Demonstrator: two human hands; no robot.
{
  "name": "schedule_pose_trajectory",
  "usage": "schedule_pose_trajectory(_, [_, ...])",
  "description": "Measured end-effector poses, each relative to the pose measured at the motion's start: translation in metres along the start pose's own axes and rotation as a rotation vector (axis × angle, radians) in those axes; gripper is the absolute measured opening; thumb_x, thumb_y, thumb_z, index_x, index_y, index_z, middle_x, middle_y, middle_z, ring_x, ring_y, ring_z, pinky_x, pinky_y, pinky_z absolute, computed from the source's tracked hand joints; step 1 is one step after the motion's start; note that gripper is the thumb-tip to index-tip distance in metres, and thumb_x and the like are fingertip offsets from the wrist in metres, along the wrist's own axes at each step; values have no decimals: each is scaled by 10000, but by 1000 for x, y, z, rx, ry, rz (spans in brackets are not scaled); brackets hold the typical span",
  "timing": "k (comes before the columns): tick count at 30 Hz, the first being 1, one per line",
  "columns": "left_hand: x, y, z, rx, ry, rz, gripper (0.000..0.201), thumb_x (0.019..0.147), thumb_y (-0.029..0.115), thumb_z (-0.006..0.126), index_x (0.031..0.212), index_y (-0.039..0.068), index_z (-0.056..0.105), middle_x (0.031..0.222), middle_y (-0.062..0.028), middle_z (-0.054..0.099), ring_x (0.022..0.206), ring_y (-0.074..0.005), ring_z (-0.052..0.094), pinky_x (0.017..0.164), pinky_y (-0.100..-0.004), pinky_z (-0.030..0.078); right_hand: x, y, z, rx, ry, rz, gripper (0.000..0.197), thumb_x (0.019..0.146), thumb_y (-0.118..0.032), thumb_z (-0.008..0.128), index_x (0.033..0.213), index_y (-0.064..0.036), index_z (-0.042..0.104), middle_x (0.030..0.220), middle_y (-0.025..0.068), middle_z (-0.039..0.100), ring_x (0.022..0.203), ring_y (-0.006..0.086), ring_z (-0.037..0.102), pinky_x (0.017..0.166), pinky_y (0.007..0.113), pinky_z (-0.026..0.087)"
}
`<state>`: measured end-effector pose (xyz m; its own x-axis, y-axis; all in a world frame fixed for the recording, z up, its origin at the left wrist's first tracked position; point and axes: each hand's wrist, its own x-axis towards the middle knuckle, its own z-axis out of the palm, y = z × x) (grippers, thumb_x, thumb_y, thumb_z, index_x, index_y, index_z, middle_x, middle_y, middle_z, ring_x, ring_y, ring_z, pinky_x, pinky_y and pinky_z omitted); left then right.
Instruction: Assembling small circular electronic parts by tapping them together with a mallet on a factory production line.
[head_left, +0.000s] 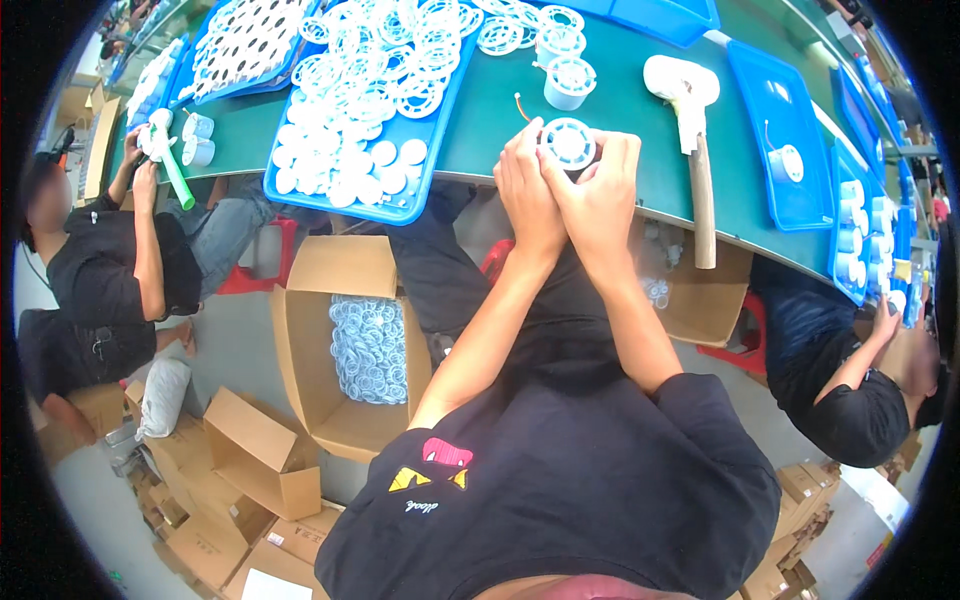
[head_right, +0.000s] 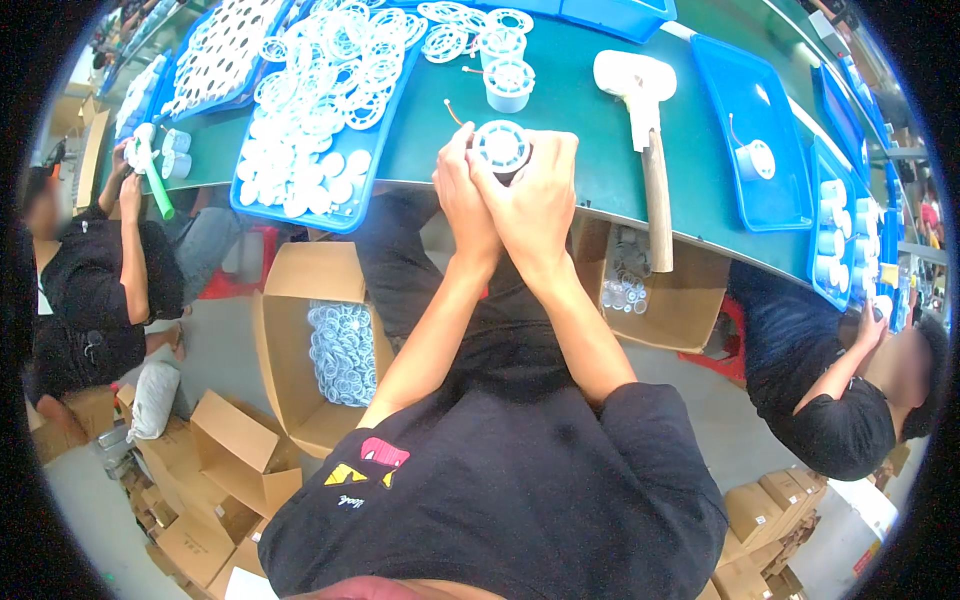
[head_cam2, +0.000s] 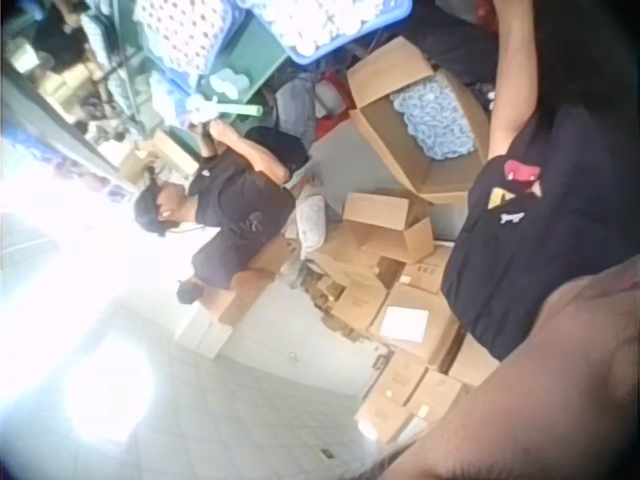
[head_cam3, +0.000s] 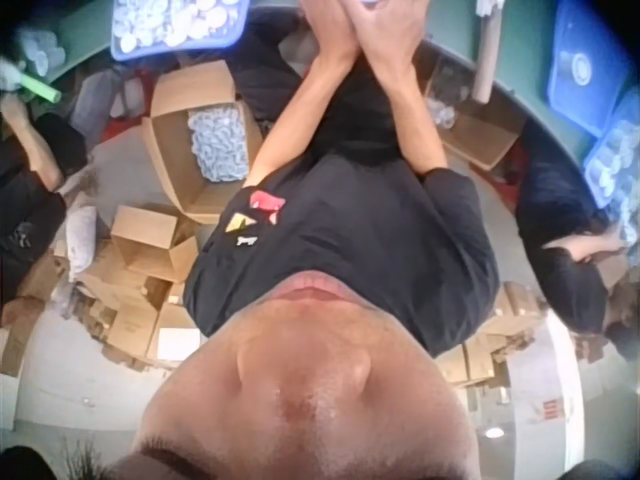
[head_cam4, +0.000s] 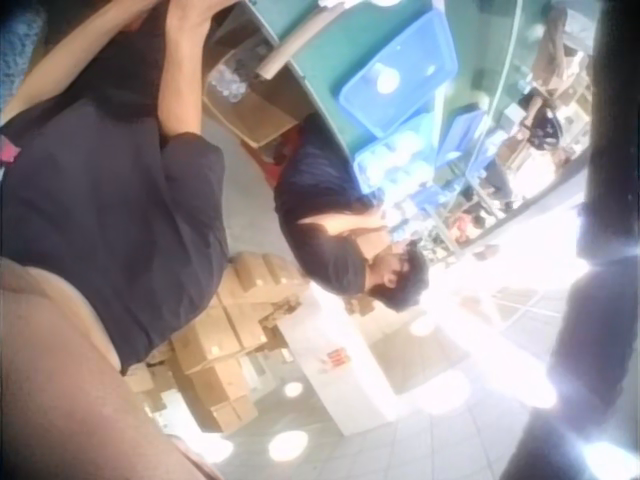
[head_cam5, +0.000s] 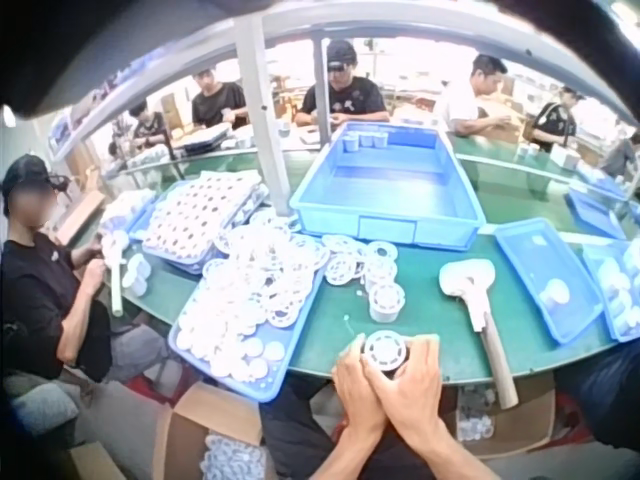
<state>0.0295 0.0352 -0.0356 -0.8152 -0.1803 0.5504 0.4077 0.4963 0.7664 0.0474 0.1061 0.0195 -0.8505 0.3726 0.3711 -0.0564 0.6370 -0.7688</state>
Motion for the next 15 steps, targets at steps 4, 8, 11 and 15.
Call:
schedule_pose_trajectory(4, [6, 6, -7, 23, -48, 52, 431, 978, 184, 661, 1347, -6, 543, 1265, -210, 616, 1181, -399, 592, 990, -487, 445, 1, -3, 0, 19, 4, 16, 524, 805, -306, 884, 1110, 8, 596, 1108, 184, 552, 991, 361, 622, 840, 463, 527])
schedule_pose_trajectory(8, [6, 8, -6, -12, -89, -4, 427, 967, 192, 678, 1314, -22, 547, 1266, -228, 618, 1195, -407, 598, 1018, -486, 460, -1, -5, -13, -72, -18, 14, 530, 811, -319, 874, 1123, 2, 591, 1111, 194, 550, 1024, 387, 607, 866, 473, 522])
schedule_pose_trajectory(11, [3, 8, -2, -111, -103, 45, 526, 895, 205, 798, 1303, -15, 548, 1237, -228, 615, 1142, -401, 614, 987, -467, 494, 4, 16, -22, -85, -99, -99, 570, 827, -307, 858, 1224, 4, 592, 1134, 208, 557, 1101, 405, 568, 974, 494, 478])
schedule_pose_trajectory(15, [7, 34, -2, -181, -322, 23, 624, 861, 265, 856, 1339, 12, 544, 1244, -207, 627, 1146, -419, 609, 971, -482, 509, 49, 43, -84, -301, 391, -6, 485, 922, -274, 796, 1247, 31, 604, 1187, 195, 561, 1094, 396, 549, 973, 464, 463])
